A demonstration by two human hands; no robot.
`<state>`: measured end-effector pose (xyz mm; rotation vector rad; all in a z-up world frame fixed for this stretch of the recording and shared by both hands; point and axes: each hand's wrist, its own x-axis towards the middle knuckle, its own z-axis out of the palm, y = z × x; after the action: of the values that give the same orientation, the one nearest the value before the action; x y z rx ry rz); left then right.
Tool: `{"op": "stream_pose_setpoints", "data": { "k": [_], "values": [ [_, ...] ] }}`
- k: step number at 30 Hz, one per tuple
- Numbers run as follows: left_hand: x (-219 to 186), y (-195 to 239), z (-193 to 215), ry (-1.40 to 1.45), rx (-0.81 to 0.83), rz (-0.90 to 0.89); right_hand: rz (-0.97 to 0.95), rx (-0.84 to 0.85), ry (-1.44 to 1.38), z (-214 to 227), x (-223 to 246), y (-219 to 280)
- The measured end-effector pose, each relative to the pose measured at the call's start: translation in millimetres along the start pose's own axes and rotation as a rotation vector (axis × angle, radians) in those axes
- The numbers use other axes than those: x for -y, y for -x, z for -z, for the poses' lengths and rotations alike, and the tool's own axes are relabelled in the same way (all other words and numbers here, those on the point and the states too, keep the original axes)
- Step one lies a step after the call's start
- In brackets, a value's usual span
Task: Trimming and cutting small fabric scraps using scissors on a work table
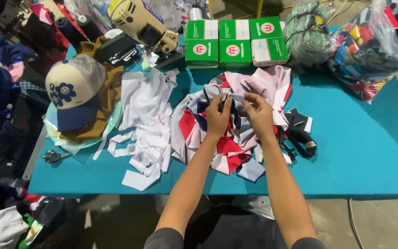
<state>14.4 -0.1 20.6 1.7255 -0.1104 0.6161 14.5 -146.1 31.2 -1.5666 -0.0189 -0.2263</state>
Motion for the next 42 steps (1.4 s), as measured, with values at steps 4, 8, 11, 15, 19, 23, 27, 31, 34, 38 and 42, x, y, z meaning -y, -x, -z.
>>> {"op": "stream_pose_setpoints", "data": {
  "k": [4,8,11,15,19,23,27,31,34,38,42],
  "values": [
    [2,3,1,0.090,-0.024,0.086,-0.018,0.105,0.223,4,0,12],
    [5,3,4,0.147,0.098,0.107,-0.128,0.142,-0.023,2,8,9],
    [-19,4,10,0.210,0.327,0.159,-0.211,0.017,-0.434,-3,21,8],
    [-11,0,13,0.118,0.436,0.116,-0.229,0.013,-0.511,14,0,-3],
    [30,9,11,0.044,0.529,0.061,-0.248,0.026,-0.608,20,-14,-6],
    [12,7,12,0.056,0.449,0.063,-0.249,0.097,-0.718,27,-13,-6],
    [28,11,7,0.043,0.379,0.095,-0.219,0.145,-0.714,25,-11,-2],
    [37,14,1,-0.066,0.343,-0.168,0.420,-0.129,0.263,9,10,10],
    [25,16,4,-0.148,0.383,-0.338,0.798,-0.149,0.623,-3,25,15],
    [53,16,-8,-0.124,0.274,-0.415,0.763,-0.001,0.684,-3,-1,11],
    [25,14,-5,-0.099,0.164,-0.320,0.744,-0.061,0.694,-2,-2,9]
  ]
}}
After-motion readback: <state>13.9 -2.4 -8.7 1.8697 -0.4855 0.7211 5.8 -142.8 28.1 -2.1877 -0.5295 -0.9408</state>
